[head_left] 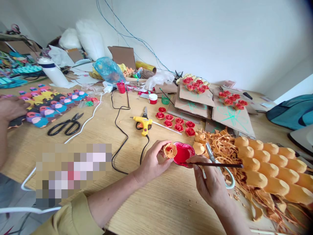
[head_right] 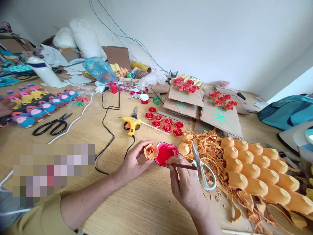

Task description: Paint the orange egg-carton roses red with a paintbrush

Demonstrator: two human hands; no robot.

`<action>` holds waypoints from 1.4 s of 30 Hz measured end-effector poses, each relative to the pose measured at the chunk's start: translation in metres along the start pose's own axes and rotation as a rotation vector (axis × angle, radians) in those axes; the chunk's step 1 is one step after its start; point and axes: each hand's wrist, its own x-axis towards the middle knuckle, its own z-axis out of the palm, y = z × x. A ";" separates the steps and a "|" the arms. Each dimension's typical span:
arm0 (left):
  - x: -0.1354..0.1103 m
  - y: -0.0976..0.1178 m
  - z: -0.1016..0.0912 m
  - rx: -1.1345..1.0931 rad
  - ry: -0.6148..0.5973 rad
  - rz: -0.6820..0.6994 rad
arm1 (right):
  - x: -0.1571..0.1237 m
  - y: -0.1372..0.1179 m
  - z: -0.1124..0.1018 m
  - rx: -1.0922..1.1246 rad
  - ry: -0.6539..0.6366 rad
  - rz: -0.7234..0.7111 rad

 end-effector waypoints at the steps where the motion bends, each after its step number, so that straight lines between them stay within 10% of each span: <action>1: 0.000 0.000 0.000 -0.001 -0.002 0.004 | 0.000 0.000 0.000 0.009 0.000 0.006; 16: -0.001 0.003 0.005 -0.238 -0.006 -0.150 | -0.015 -0.002 0.002 0.410 0.330 0.227; 42: -0.002 0.005 -0.003 -0.017 -0.099 0.050 | -0.013 -0.007 0.012 0.485 0.317 0.324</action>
